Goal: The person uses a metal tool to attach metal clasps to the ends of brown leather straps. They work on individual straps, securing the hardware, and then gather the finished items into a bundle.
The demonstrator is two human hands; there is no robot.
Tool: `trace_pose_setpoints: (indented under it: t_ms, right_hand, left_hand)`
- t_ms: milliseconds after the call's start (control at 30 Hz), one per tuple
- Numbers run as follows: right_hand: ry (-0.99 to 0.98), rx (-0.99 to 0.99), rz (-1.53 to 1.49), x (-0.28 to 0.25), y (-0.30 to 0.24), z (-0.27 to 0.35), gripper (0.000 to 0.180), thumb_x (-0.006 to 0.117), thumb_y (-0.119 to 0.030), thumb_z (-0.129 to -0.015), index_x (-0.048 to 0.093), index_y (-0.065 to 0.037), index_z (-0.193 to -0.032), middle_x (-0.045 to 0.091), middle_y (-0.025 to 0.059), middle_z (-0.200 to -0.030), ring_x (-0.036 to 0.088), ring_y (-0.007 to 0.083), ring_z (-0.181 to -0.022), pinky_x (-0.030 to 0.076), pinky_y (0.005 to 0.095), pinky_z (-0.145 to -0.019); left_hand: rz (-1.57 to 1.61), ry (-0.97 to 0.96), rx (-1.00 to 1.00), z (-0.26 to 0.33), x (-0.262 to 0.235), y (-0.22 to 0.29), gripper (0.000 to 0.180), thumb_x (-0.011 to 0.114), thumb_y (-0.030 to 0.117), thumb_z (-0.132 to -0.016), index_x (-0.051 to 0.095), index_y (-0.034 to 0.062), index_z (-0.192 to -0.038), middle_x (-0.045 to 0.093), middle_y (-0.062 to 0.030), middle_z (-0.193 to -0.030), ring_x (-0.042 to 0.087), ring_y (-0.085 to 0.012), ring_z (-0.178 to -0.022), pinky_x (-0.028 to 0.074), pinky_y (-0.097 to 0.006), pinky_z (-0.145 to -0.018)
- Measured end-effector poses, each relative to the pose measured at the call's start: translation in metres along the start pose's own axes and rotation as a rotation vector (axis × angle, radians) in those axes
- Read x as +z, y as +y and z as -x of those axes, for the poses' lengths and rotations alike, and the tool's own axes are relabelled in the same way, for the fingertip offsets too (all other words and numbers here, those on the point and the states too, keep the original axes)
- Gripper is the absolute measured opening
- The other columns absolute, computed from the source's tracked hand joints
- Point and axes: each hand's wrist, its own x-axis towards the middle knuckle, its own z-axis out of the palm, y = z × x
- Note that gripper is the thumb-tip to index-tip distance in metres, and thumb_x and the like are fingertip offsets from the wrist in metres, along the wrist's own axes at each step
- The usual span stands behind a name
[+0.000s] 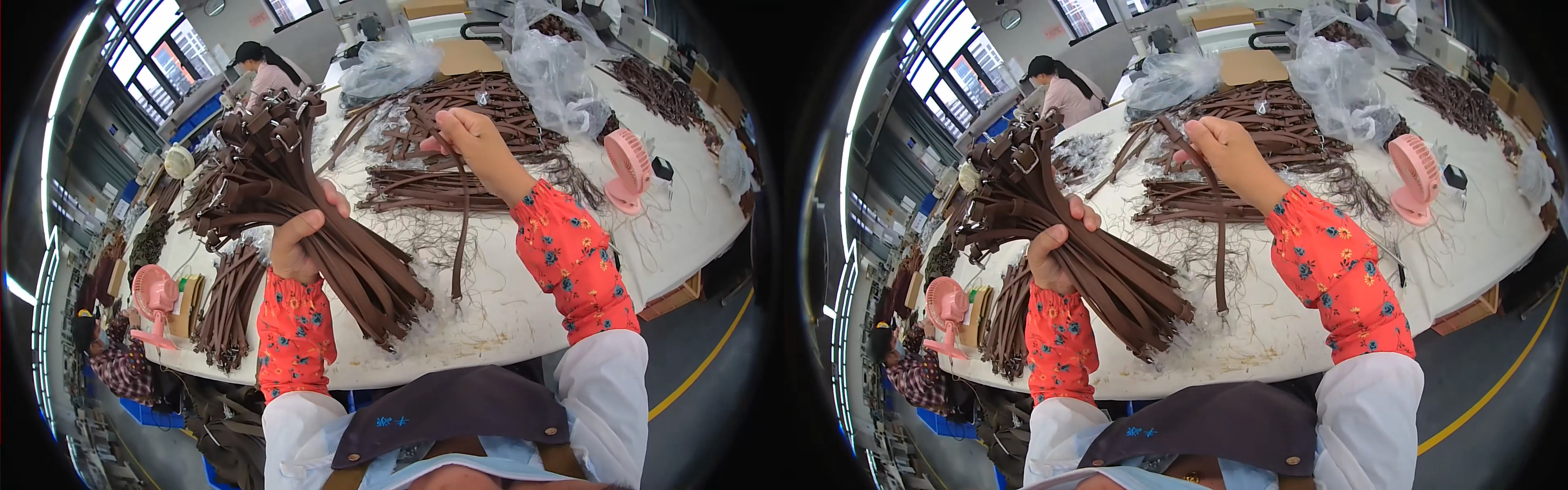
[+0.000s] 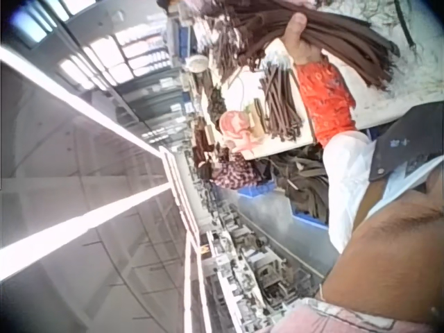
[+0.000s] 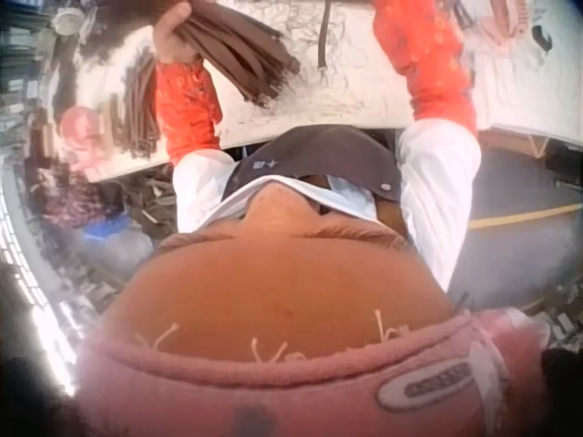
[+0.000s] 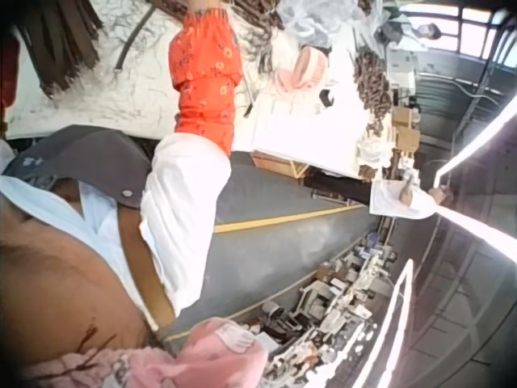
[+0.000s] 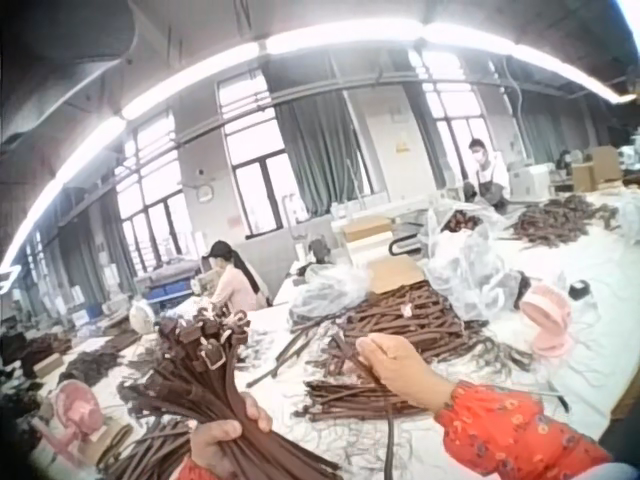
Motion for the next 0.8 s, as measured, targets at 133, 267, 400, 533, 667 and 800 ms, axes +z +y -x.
trace_pose_setpoints:
  t_ms: [133, 267, 400, 533, 667, 800]
  right_hand:
    - [0.098, 0.198, -0.545, 0.028, -0.028, 0.021, 0.029, 0.051, -0.036, -0.102, 0.052, -0.009, -0.090, 0.060, 0.0017, -0.081, 0.067, 0.0138, -0.072, 0.048, 0.0246, -0.059]
    - [-0.029, 0.290, -0.698, 0.010, -0.020, 0.018, 0.028, 0.053, -0.036, -0.102, 0.048, -0.013, -0.087, 0.057, 0.0014, -0.076, 0.049, 0.0065, -0.047, 0.035, 0.0210, -0.043]
    - [0.078, 0.230, -0.595, -0.008, -0.031, 0.009, 0.025, 0.050, -0.034, -0.103, 0.045, -0.014, -0.089, 0.046, -0.0024, -0.064, 0.033, 0.0047, -0.040, 0.023, 0.0217, -0.038]
    - [0.272, 0.082, -0.571, -0.055, -0.041, -0.003, 0.016, 0.052, -0.026, -0.102, 0.051, -0.011, -0.097, 0.044, -0.0029, -0.061, 0.032, 0.0051, -0.039, 0.021, 0.0225, -0.038]
    - [0.367, 0.098, -0.360, -0.086, -0.044, -0.017, 0.016, 0.052, -0.024, -0.102, 0.052, -0.009, -0.105, 0.045, -0.0027, -0.064, 0.033, 0.0051, -0.040, 0.024, 0.0225, -0.037]
    - [0.275, 0.159, -0.071, -0.046, -0.022, -0.030, 0.020, 0.053, -0.026, -0.100, 0.054, -0.008, -0.107, 0.050, -0.0015, -0.069, 0.041, 0.0065, -0.047, 0.031, 0.0235, -0.042]
  left_hand:
    - [0.006, -0.064, -0.087, 0.001, -0.013, -0.002, 0.036, 0.066, 0.016, -0.073, 0.048, 0.0002, -0.101, 0.052, -0.0137, -0.090, 0.050, -0.0230, -0.087, 0.051, -0.033, -0.076]
    - [0.014, -0.078, -0.079, 0.001, -0.013, -0.003, 0.036, 0.066, 0.016, -0.072, 0.048, 0.0002, -0.099, 0.052, -0.0137, -0.088, 0.050, -0.0227, -0.085, 0.051, -0.033, -0.075]
    - [0.062, -0.041, -0.053, 0.009, -0.017, 0.000, 0.038, 0.067, 0.017, -0.071, 0.053, -0.0020, -0.100, 0.058, -0.0145, -0.090, 0.059, -0.0231, -0.084, 0.053, -0.032, -0.076]
    - [0.074, 0.014, -0.009, 0.016, -0.017, 0.006, 0.038, 0.067, 0.016, -0.070, 0.052, -0.0015, -0.100, 0.057, -0.0139, -0.089, 0.057, -0.0230, -0.085, 0.053, -0.033, -0.075]
    - [0.108, 0.005, -0.012, 0.018, -0.024, 0.006, 0.038, 0.067, 0.016, -0.069, 0.052, -0.0001, -0.100, 0.055, -0.0124, -0.089, 0.056, -0.0226, -0.086, 0.052, -0.032, -0.075]
    - [0.103, -0.023, -0.032, 0.019, -0.017, 0.007, 0.037, 0.068, 0.017, -0.069, 0.052, 0.0009, -0.098, 0.056, -0.0131, -0.089, 0.055, -0.0221, -0.085, 0.050, -0.031, -0.075]
